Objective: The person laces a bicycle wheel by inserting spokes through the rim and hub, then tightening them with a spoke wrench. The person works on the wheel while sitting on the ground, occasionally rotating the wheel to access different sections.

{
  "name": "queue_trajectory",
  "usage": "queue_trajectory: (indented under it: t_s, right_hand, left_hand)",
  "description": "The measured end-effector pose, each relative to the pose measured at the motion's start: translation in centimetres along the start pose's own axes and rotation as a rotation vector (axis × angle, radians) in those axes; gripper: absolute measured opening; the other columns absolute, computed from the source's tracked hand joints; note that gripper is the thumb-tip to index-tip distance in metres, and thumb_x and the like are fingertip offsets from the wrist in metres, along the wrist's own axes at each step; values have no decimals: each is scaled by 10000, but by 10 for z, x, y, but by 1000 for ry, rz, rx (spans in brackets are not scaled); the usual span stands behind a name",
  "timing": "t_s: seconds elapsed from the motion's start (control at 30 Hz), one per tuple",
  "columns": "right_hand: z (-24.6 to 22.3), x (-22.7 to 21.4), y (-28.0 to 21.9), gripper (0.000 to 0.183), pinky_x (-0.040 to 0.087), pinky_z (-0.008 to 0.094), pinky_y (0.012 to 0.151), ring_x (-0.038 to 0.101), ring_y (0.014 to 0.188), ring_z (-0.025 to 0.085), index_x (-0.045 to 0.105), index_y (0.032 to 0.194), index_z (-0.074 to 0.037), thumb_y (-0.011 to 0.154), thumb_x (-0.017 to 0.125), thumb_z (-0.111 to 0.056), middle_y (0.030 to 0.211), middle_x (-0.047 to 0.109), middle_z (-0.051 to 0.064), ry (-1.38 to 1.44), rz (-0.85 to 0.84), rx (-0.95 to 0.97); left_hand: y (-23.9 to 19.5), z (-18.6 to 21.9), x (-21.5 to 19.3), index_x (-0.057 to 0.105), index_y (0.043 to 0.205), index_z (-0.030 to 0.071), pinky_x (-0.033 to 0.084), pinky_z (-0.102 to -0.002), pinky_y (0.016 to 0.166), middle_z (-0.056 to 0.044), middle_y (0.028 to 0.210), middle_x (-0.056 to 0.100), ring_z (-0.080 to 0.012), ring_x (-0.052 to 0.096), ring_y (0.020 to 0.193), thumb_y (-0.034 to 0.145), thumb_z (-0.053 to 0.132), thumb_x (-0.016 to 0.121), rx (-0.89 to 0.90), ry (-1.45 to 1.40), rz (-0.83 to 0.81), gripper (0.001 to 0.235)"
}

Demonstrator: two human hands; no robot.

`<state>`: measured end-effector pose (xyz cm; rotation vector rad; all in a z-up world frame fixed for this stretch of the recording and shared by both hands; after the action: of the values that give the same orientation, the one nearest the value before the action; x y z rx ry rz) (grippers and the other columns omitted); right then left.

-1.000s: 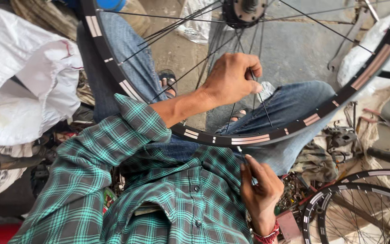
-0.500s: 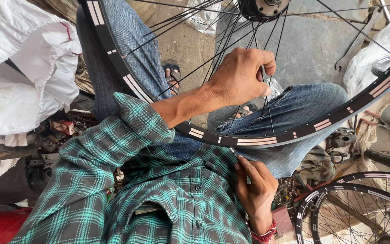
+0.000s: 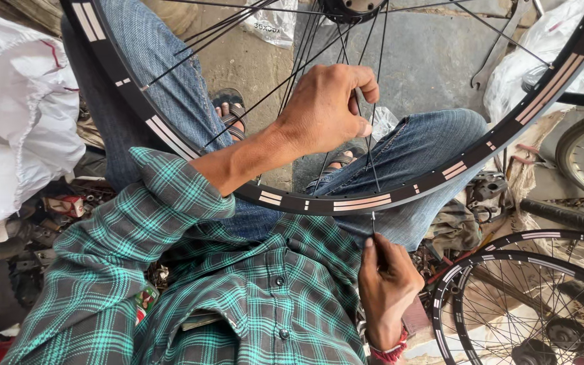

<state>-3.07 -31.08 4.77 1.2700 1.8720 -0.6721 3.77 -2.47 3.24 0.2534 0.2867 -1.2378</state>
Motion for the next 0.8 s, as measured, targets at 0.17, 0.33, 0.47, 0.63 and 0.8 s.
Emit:
queue_trajectory:
  t_s: [0.17,0.33,0.47,0.63,0.8]
  right_hand:
    - [-14,2,8,133,505,281,600,670,650,162,756,1029,34,906,766,-19,826,703,119,-47,97,-103]
    - [-18,4,14,122,513,286,617,680,670,175,750,1024,38,911,767,-5,847,708,123,-44,126,-135]
    - [-14,7,14,110,524,276,616,691,687,174,750,1019,33,916,777,5,869,720,122,-45,156,-165]
    - [-11,10,12,109,543,263,622,707,710,170,749,1020,34,917,780,16,899,729,125,1,170,-193]
    - [-10,11,17,109,540,262,612,709,709,175,757,1013,37,910,790,25,907,739,131,3,192,-205]
  left_hand:
    - [-1,3,-1,732,922,85,576,-287,622,-13,685,715,-109,716,637,645,97,903,-21,49,1,326]
    - [-2,3,-2,738,930,97,571,-283,613,-2,669,701,-103,703,626,644,111,905,-38,61,4,332]
    - [-2,3,-1,737,936,101,571,-268,599,11,671,695,-87,692,621,660,128,907,-55,44,-12,325]
    - [-3,4,-1,737,933,96,568,-266,591,9,679,702,-83,694,620,663,123,905,-27,54,-1,319]
    - [-3,4,0,737,937,94,564,-279,580,-6,667,701,-98,695,607,661,117,902,-46,87,-19,323]
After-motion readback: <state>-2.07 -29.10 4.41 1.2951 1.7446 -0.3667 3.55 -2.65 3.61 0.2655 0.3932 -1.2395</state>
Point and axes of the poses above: each hand's wrist, its own y-axis towards the middle knuckle, its own x-axis out of the palm, z = x × y, the point moved 2 cm from there along y, towards the middle knuckle
